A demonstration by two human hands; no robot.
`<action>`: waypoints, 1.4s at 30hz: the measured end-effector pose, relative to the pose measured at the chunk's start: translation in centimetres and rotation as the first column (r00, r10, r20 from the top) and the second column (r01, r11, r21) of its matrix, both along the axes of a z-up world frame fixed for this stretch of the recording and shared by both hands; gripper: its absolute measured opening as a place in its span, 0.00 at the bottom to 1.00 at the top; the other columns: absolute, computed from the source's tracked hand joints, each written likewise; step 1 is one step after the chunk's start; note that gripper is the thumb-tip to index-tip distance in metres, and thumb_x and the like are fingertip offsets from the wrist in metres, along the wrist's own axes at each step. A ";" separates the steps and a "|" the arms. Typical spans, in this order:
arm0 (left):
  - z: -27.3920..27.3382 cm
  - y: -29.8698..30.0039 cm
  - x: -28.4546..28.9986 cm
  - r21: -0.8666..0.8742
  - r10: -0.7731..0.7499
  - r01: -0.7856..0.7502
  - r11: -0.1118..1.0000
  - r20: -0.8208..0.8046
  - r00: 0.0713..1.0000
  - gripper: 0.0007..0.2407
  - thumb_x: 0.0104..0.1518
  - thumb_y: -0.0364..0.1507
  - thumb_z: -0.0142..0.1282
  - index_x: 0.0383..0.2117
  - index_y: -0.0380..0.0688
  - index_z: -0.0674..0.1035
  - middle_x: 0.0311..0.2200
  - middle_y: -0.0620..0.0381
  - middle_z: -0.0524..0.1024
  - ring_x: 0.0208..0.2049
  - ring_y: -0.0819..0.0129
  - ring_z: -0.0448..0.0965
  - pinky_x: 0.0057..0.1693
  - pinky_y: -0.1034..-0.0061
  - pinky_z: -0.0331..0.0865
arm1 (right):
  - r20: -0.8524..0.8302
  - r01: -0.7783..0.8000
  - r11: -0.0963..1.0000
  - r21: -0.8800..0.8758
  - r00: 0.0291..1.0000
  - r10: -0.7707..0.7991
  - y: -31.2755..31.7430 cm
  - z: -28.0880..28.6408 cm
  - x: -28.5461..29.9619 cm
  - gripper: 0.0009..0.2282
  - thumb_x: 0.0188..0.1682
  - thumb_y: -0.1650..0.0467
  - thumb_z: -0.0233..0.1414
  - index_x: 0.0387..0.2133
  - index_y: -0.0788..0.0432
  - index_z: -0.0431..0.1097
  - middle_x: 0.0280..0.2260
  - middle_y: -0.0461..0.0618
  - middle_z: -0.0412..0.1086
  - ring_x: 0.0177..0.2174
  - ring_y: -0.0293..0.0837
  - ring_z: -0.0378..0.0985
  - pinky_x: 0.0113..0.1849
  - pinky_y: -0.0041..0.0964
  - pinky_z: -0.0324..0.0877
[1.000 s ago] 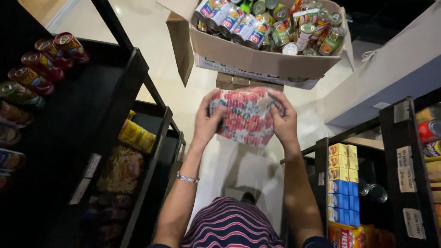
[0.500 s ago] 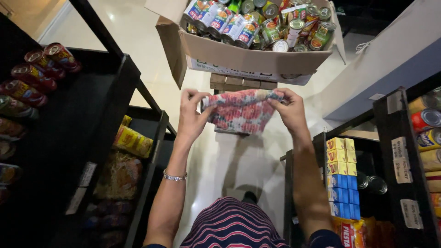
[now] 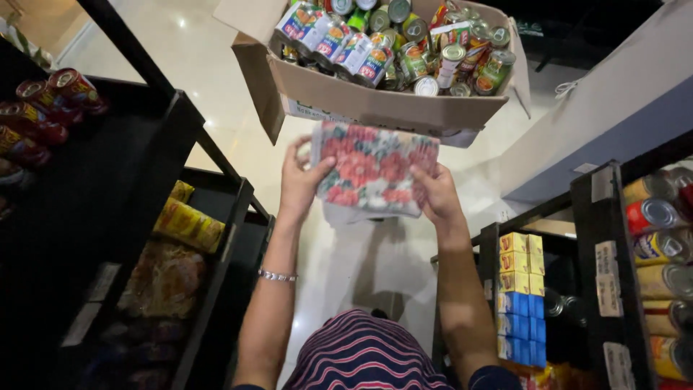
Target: Taking various canned goods from a cardboard box, wiping them with a cloth, and placing them onto grocery store shelves.
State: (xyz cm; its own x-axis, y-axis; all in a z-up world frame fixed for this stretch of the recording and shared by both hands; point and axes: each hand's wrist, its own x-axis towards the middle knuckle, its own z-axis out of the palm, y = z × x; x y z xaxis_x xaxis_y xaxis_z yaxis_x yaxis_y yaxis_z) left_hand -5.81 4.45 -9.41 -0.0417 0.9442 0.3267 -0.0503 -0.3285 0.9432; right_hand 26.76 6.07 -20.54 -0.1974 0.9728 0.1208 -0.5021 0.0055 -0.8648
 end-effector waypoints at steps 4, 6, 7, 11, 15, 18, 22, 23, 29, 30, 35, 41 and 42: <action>-1.2 -1.2 3.0 -0.071 -0.254 0.451 0.889 0.744 0.618 0.24 0.64 0.28 0.55 0.65 0.29 0.63 0.54 0.39 0.76 0.52 0.55 0.82 0.60 0.65 0.77 | -0.183 0.084 0.989 -0.121 0.977 -0.105 -0.9 6.1 -3.6 0.14 0.56 0.72 0.54 0.52 0.68 0.69 0.47 0.59 0.75 0.42 0.47 0.79 0.46 0.45 0.76; -1.3 -1.6 4.5 -0.146 -0.194 0.405 0.903 0.702 0.686 0.29 0.57 0.23 0.55 0.67 0.45 0.58 0.57 0.56 0.72 0.56 0.69 0.76 0.60 0.71 0.73 | -0.236 0.090 0.954 -0.286 0.958 -0.161 -0.3 4.8 -3.7 0.15 0.55 0.70 0.50 0.53 0.64 0.67 0.47 0.56 0.75 0.45 0.48 0.79 0.49 0.45 0.74; -2.4 -1.1 4.9 -0.150 -0.180 0.393 0.907 0.706 0.685 0.29 0.57 0.23 0.55 0.67 0.45 0.58 0.57 0.56 0.72 0.56 0.69 0.76 0.60 0.71 0.73 | -0.230 0.078 0.954 -0.291 0.962 -0.149 -0.1 4.0 -3.5 0.15 0.55 0.70 0.50 0.53 0.64 0.67 0.47 0.56 0.75 0.45 0.48 0.79 0.49 0.45 0.74; -6.4 1.8 5.4 -0.130 -0.155 0.280 0.951 0.583 0.798 0.20 0.64 0.24 0.51 0.62 0.38 0.66 0.54 0.53 0.74 0.53 0.66 0.76 0.59 0.70 0.71 | 0.270 0.318 0.946 0.060 0.907 -0.322 -0.5 6.0 -4.8 0.29 0.54 0.67 0.55 0.66 0.66 0.52 0.59 0.59 0.66 0.57 0.50 0.71 0.58 0.43 0.66; -5.5 0.9 5.5 -0.300 -0.028 0.203 0.932 0.498 0.867 0.13 0.68 0.29 0.48 0.56 0.38 0.74 0.45 0.54 0.78 0.38 0.69 0.75 0.39 0.75 0.68 | 0.646 0.359 0.723 0.591 0.326 -0.690 -3.2 12.5 -5.8 0.54 0.39 0.62 0.69 0.70 0.66 0.32 0.69 0.71 0.40 0.67 0.63 0.44 0.64 0.51 0.49; -4.0 0.4 5.6 -0.256 0.000 0.198 0.946 0.611 0.792 0.09 0.69 0.28 0.47 0.49 0.36 0.73 0.45 0.55 0.78 0.42 0.71 0.81 0.47 0.73 0.79 | 0.734 0.292 0.745 0.600 0.169 -0.658 -2.4 13.2 -5.8 0.59 0.32 0.59 0.71 0.69 0.67 0.31 0.70 0.71 0.32 0.68 0.62 0.37 0.64 0.55 0.39; -4.9 0.1 6.4 -0.269 0.002 0.071 0.960 0.263 0.965 0.11 0.68 0.27 0.45 0.49 0.37 0.78 0.34 0.52 0.80 0.28 0.70 0.76 0.34 0.80 0.68 | 0.681 -0.043 0.707 0.706 0.314 -0.661 -3.2 11.6 -8.3 0.44 0.44 0.63 0.68 0.72 0.53 0.49 0.74 0.65 0.37 0.72 0.61 0.38 0.70 0.50 0.42; -4.1 -0.6 6.7 -0.214 -0.054 0.081 0.973 0.131 0.990 0.10 0.62 0.24 0.51 0.48 0.36 0.77 0.35 0.53 0.79 0.30 0.71 0.75 0.34 0.78 0.70 | 0.675 -0.056 0.771 0.635 0.526 -0.518 -3.5 11.6 -9.0 0.43 0.44 0.62 0.65 0.71 0.58 0.47 0.72 0.64 0.42 0.70 0.58 0.44 0.67 0.49 0.46; -2.7 -1.2 7.1 -0.141 0.106 -0.149 0.979 -0.272 0.956 0.16 0.54 0.26 0.60 0.50 0.37 0.77 0.30 0.53 0.82 0.28 0.72 0.79 0.36 0.76 0.74 | 0.499 0.037 0.913 0.407 0.828 -0.256 -1.6 4.6 -10.2 0.25 0.58 0.69 0.50 0.68 0.60 0.54 0.60 0.59 0.68 0.57 0.45 0.71 0.58 0.37 0.65; -2.6 -1.2 7.4 -0.275 0.114 -0.218 0.936 -0.348 0.931 0.16 0.54 0.28 0.61 0.49 0.38 0.79 0.24 0.52 0.81 0.20 0.70 0.76 0.31 0.73 0.72 | 0.424 0.098 0.917 0.387 0.864 -0.271 -1.0 3.0 -10.0 0.19 0.63 0.72 0.45 0.67 0.61 0.58 0.59 0.60 0.70 0.57 0.44 0.71 0.58 0.36 0.65; -4.8 -0.1 7.2 -0.236 0.283 -0.352 0.906 -0.281 0.917 0.14 0.53 0.31 0.61 0.42 0.36 0.82 0.23 0.53 0.82 0.21 0.74 0.79 0.31 0.75 0.73 | 0.599 0.361 0.932 -0.026 0.752 -0.275 -3.5 7.8 -9.0 0.18 0.64 0.69 0.40 0.60 0.70 0.65 0.42 0.73 0.71 0.40 0.59 0.74 0.45 0.50 0.69; -4.3 -1.6 11.5 -0.467 0.159 -0.228 0.854 -0.183 0.970 0.19 0.60 0.35 0.56 0.51 0.34 0.75 0.25 0.49 0.80 0.20 0.66 0.76 0.29 0.68 0.71 | 0.553 0.186 0.856 0.482 0.693 -0.462 -6.0 6.1 -8.9 0.26 0.62 0.61 0.38 0.69 0.64 0.52 0.60 0.62 0.63 0.59 0.57 0.65 0.60 0.48 0.62; -3.7 -2.1 12.4 -0.499 0.109 -0.164 0.851 -0.138 0.984 0.23 0.61 0.38 0.52 0.61 0.40 0.68 0.27 0.49 0.79 0.21 0.64 0.77 0.30 0.67 0.71 | 0.486 0.101 0.694 0.713 0.643 -0.592 -6.0 6.4 -8.9 0.28 0.63 0.59 0.39 0.71 0.65 0.48 0.70 0.66 0.50 0.70 0.62 0.50 0.67 0.53 0.48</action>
State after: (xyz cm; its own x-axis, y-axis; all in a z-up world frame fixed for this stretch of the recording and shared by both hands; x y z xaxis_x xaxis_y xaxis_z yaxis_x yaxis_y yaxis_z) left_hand 6.56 2.35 -13.10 -0.1756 0.9667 -0.1863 0.0636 0.1999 0.9777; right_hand 17.85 0.03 -14.17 -0.1202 0.7428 0.6587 0.3345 0.6550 -0.6776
